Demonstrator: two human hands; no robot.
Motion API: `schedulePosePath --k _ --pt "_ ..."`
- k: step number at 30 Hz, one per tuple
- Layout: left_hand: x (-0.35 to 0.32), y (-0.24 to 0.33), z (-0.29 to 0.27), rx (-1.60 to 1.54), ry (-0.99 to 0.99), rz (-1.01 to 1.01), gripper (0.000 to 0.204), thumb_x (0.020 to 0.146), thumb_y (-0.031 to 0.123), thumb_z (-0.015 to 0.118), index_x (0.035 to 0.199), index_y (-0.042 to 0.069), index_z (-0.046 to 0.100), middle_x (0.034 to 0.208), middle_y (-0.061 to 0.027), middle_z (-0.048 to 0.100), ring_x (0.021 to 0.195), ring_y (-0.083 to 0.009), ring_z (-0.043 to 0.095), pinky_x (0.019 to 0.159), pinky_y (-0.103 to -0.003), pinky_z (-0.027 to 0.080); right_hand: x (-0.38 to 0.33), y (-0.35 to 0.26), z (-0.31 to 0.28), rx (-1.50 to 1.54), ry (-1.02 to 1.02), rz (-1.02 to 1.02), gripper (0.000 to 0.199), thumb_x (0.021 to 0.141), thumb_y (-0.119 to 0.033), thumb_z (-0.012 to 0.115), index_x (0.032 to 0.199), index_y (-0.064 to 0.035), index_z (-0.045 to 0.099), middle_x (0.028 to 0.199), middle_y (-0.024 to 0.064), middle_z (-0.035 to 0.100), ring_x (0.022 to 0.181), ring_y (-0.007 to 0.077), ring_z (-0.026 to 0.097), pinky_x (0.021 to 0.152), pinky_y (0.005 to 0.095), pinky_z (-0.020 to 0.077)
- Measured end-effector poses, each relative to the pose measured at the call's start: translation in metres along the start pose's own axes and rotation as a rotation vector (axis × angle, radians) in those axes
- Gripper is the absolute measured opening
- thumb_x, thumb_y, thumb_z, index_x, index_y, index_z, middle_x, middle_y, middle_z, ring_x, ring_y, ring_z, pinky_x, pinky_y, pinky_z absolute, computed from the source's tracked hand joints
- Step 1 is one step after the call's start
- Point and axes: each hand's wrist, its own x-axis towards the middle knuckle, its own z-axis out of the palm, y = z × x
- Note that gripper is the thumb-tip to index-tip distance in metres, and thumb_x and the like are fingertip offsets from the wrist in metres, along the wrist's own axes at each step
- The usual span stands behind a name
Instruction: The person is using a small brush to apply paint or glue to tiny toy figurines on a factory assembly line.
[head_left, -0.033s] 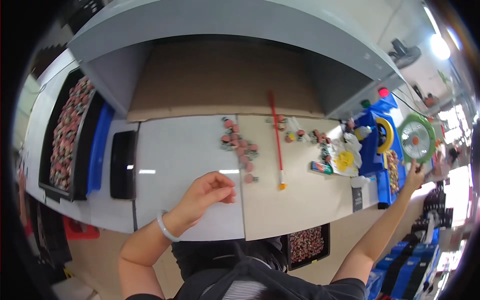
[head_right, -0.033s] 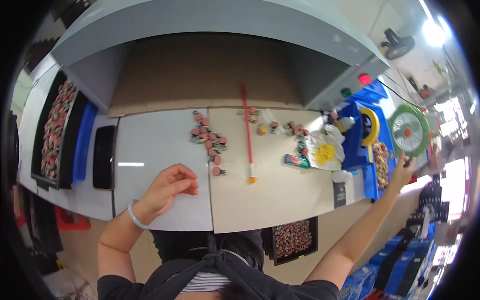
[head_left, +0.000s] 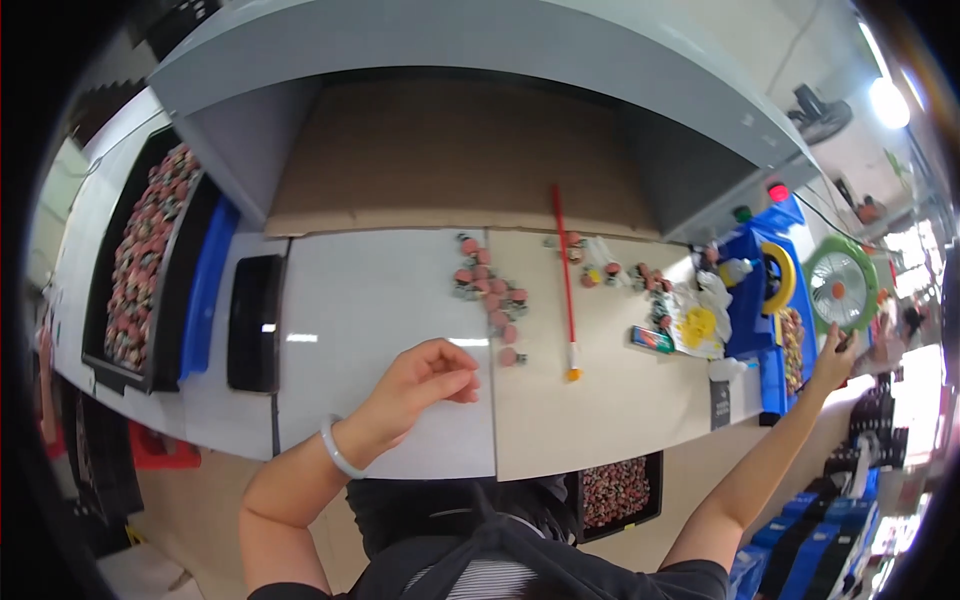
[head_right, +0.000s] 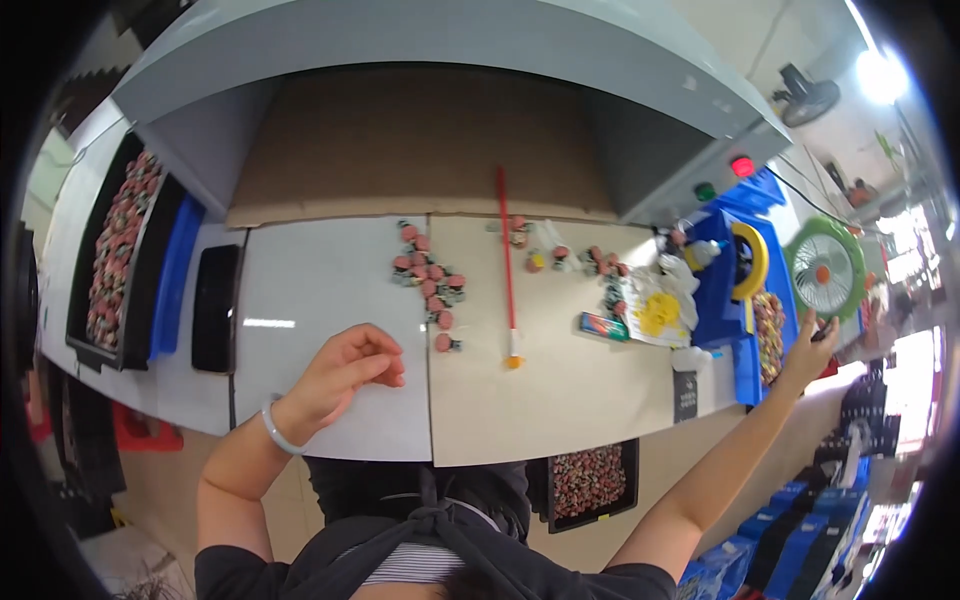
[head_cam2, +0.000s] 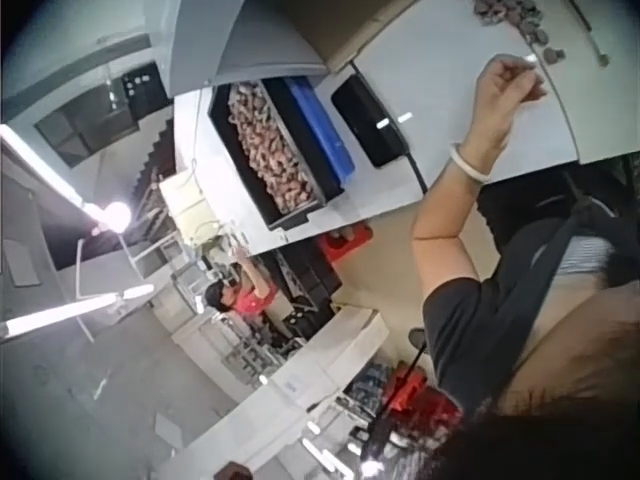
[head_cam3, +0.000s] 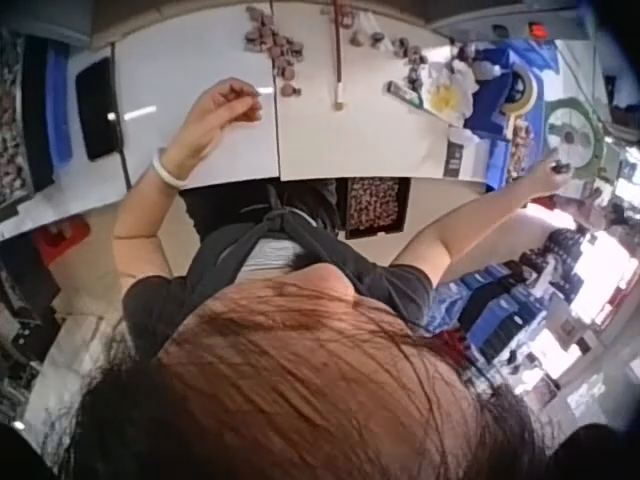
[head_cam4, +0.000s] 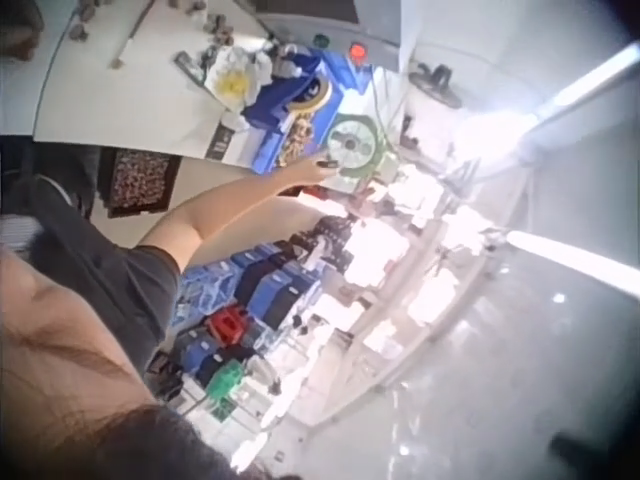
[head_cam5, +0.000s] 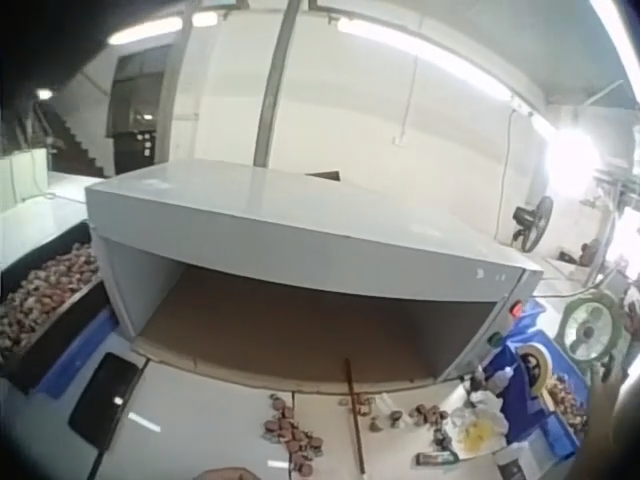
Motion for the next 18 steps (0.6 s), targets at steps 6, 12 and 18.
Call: schedulePosePath --k 6,12,18 --pt "0.004 -0.001 -0.012 -0.051 0.067 0.039 0.012 0.084 0.011 0.055 0.093 0.004 0.053 0.084 -0.0054 0.057 0.077 -0.0149 0.057 0.073 -0.029 0.047 -0.146 -0.287 -0.006 0.401 -0.944 -0.295 0.015 0.074 -0.008 0.065 0.088 -0.0038 0.062 0.077 0.0056 0.062 0.070 0.0131 0.059 0.061 0.0239 0.0448" --pt "0.007 -0.005 -0.005 -0.069 0.073 0.073 0.012 0.083 0.007 0.054 0.095 0.003 0.053 0.085 -0.0055 0.056 0.079 -0.0144 0.056 0.075 -0.028 0.047 -0.221 -0.355 0.011 0.458 -1.340 -0.596 0.023 0.065 -0.013 0.072 0.083 -0.0028 0.061 0.082 0.0103 0.062 0.075 0.0267 0.061 0.064 0.0338 0.0477" --pt "-0.004 -0.002 0.005 0.333 0.024 0.402 0.023 0.084 0.002 0.054 0.107 0.001 0.052 0.088 -0.0057 0.055 0.088 -0.0152 0.057 0.079 -0.030 0.049 -0.224 -0.372 -0.008 0.827 -1.395 -0.368 0.023 0.063 -0.009 0.075 0.078 -0.0029 0.059 0.069 0.0066 0.059 0.051 0.0153 0.051 0.047 0.0249 0.0417"
